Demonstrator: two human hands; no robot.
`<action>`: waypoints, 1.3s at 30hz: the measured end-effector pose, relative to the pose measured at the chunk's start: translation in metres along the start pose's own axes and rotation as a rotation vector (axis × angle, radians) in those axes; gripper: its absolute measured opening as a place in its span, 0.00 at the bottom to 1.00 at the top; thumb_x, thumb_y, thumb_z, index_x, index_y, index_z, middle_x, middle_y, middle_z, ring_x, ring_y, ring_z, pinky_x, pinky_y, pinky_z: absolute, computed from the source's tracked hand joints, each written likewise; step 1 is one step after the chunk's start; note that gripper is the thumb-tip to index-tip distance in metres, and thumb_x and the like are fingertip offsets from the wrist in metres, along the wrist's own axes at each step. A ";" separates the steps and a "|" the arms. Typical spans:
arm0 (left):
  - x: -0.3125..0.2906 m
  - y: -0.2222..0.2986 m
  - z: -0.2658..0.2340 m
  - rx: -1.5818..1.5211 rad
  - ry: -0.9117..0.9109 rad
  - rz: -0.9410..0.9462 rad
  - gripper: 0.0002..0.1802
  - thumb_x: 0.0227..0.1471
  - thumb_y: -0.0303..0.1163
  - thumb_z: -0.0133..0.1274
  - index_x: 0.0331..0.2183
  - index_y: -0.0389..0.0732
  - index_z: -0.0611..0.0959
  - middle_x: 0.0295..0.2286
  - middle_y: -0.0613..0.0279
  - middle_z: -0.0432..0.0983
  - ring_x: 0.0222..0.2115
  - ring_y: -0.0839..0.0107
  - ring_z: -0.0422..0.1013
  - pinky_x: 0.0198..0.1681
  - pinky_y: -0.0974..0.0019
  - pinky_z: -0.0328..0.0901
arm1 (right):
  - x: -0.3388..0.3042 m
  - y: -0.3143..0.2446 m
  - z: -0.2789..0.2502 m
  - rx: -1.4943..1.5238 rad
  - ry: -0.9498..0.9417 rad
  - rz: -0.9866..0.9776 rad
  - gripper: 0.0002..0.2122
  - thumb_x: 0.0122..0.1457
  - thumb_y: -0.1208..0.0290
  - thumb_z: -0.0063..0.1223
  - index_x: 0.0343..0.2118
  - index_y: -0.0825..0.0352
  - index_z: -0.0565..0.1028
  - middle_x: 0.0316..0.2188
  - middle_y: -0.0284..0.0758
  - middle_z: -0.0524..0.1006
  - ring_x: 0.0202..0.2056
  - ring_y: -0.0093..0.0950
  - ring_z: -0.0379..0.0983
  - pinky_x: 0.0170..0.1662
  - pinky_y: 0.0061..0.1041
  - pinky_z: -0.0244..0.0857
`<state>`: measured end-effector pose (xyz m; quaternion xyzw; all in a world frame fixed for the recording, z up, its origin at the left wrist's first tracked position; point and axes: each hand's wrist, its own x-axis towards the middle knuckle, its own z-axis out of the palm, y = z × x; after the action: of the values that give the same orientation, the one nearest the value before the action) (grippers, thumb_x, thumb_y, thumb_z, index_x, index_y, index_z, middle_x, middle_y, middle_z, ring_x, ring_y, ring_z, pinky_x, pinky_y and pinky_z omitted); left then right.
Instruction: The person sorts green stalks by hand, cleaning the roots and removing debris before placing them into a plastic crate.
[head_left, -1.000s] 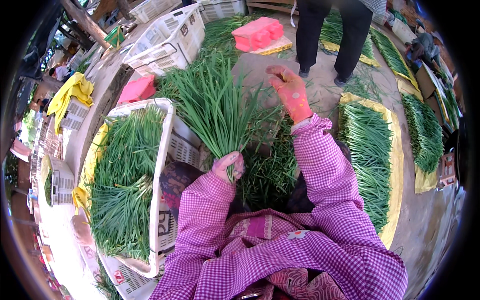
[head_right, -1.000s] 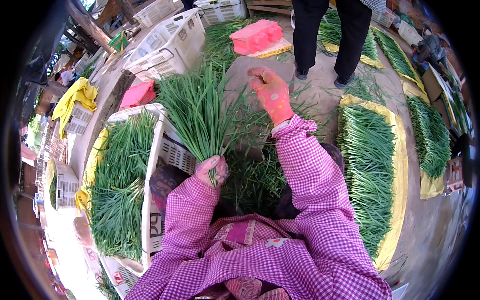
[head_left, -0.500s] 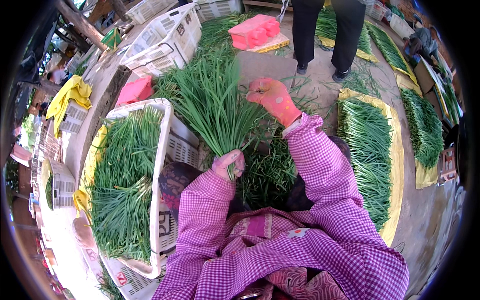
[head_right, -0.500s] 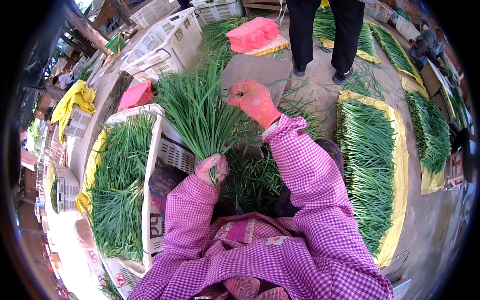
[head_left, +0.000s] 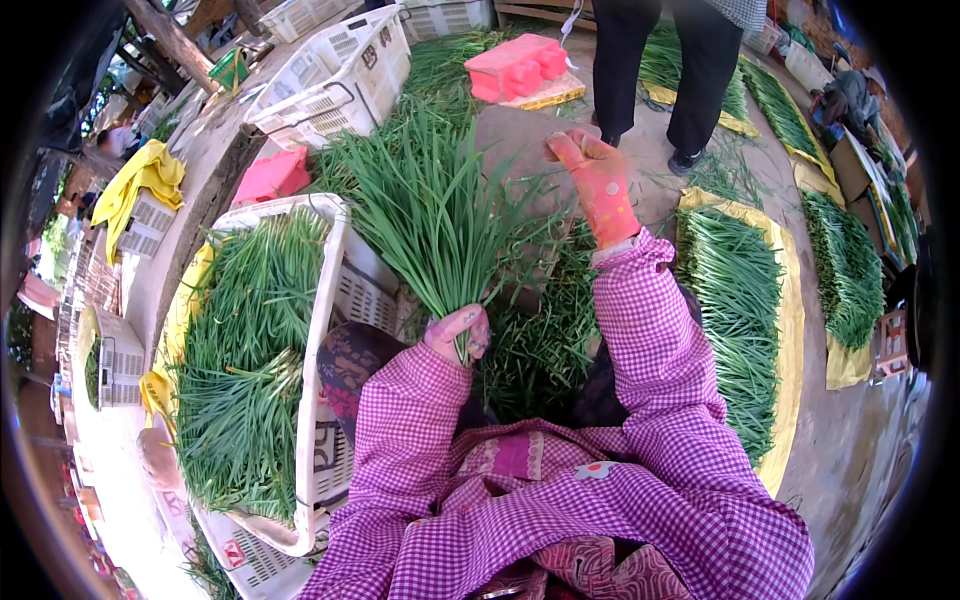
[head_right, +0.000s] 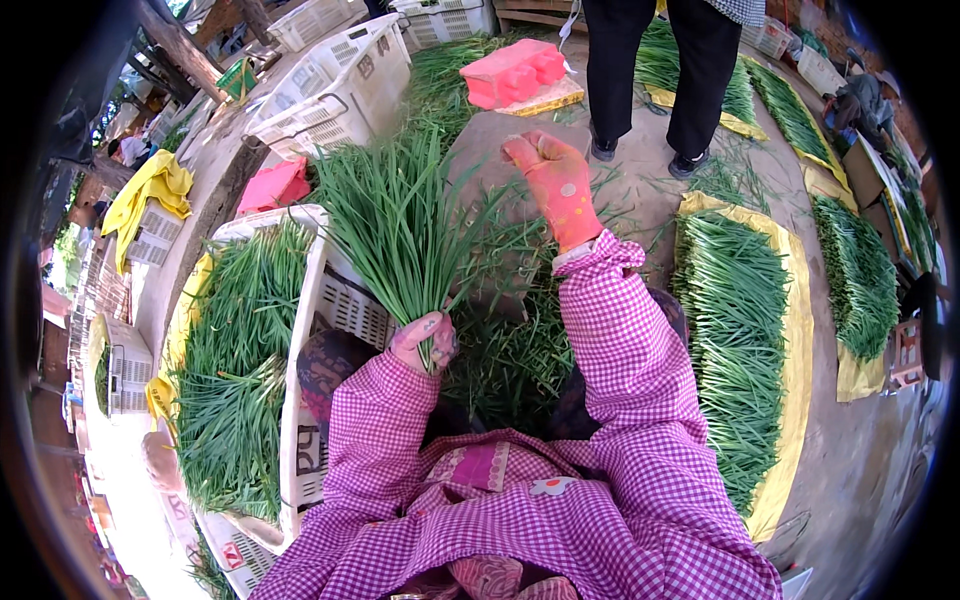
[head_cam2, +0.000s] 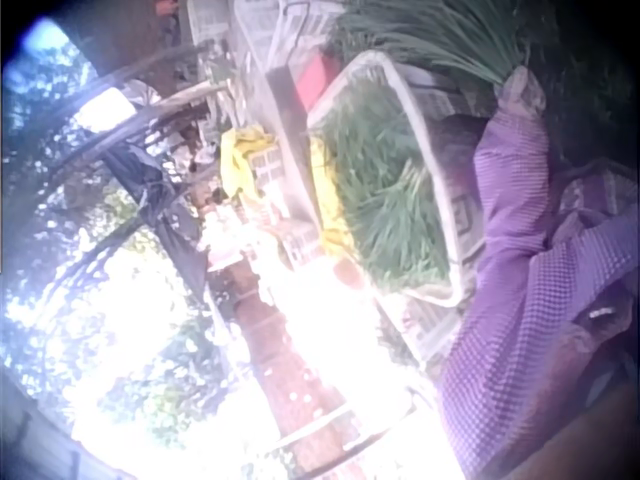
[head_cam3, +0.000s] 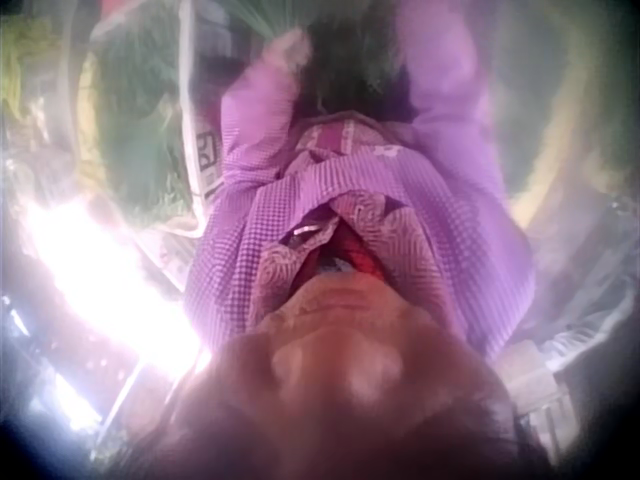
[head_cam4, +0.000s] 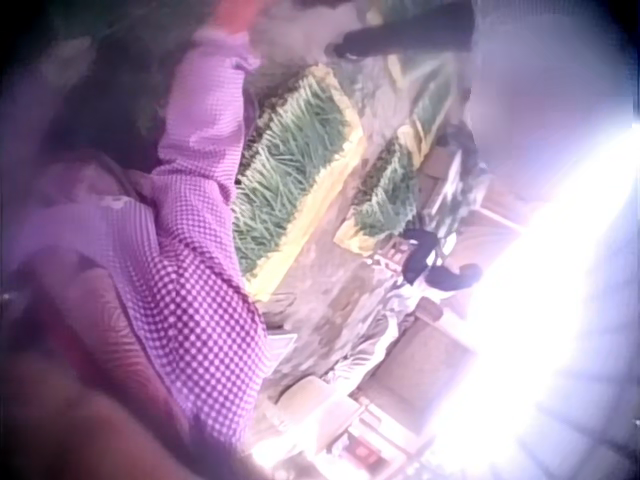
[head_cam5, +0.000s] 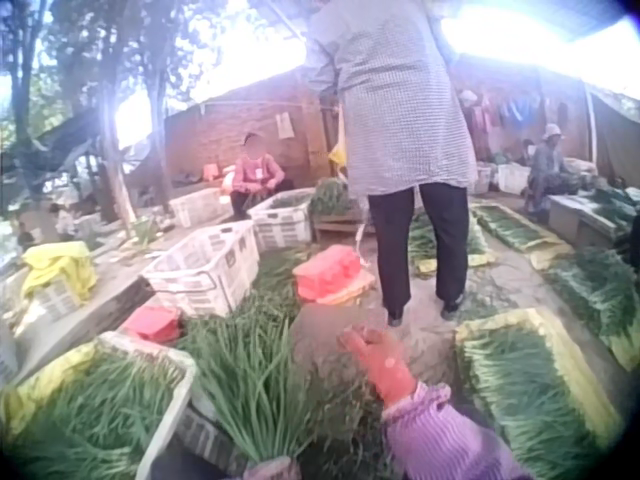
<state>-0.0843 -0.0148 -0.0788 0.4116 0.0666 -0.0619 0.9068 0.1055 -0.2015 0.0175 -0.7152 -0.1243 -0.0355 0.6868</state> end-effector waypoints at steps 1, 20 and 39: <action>0.001 -0.001 0.001 0.007 -0.010 0.016 0.19 0.43 0.34 0.55 0.37 0.33 0.72 0.16 0.62 0.67 0.13 0.73 0.63 0.14 0.72 0.58 | -0.001 -0.003 0.000 -0.109 -0.079 0.022 0.10 0.52 0.68 0.54 0.35 0.68 0.77 0.29 0.31 0.77 0.33 0.19 0.71 0.38 0.18 0.62; 0.005 -0.014 -0.005 0.277 0.076 -0.112 0.12 0.44 0.34 0.56 0.21 0.35 0.75 0.14 0.59 0.68 0.12 0.70 0.64 0.14 0.71 0.58 | 0.003 0.011 -0.003 -0.138 0.147 -0.154 0.11 0.50 0.66 0.53 0.36 0.62 0.78 0.31 0.34 0.77 0.32 0.34 0.72 0.41 0.28 0.65; 0.019 -0.033 -0.038 0.390 0.101 -0.265 0.15 0.45 0.35 0.57 0.28 0.31 0.77 0.18 0.59 0.70 0.17 0.71 0.67 0.16 0.72 0.58 | 0.000 0.016 0.004 -0.680 0.177 -0.378 0.11 0.45 0.65 0.57 0.29 0.67 0.77 0.29 0.38 0.75 0.37 0.34 0.71 0.41 0.32 0.64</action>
<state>-0.0738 -0.0092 -0.1311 0.5691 0.1522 -0.1712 0.7897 0.1085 -0.1978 0.0013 -0.8604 -0.1752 -0.2620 0.4004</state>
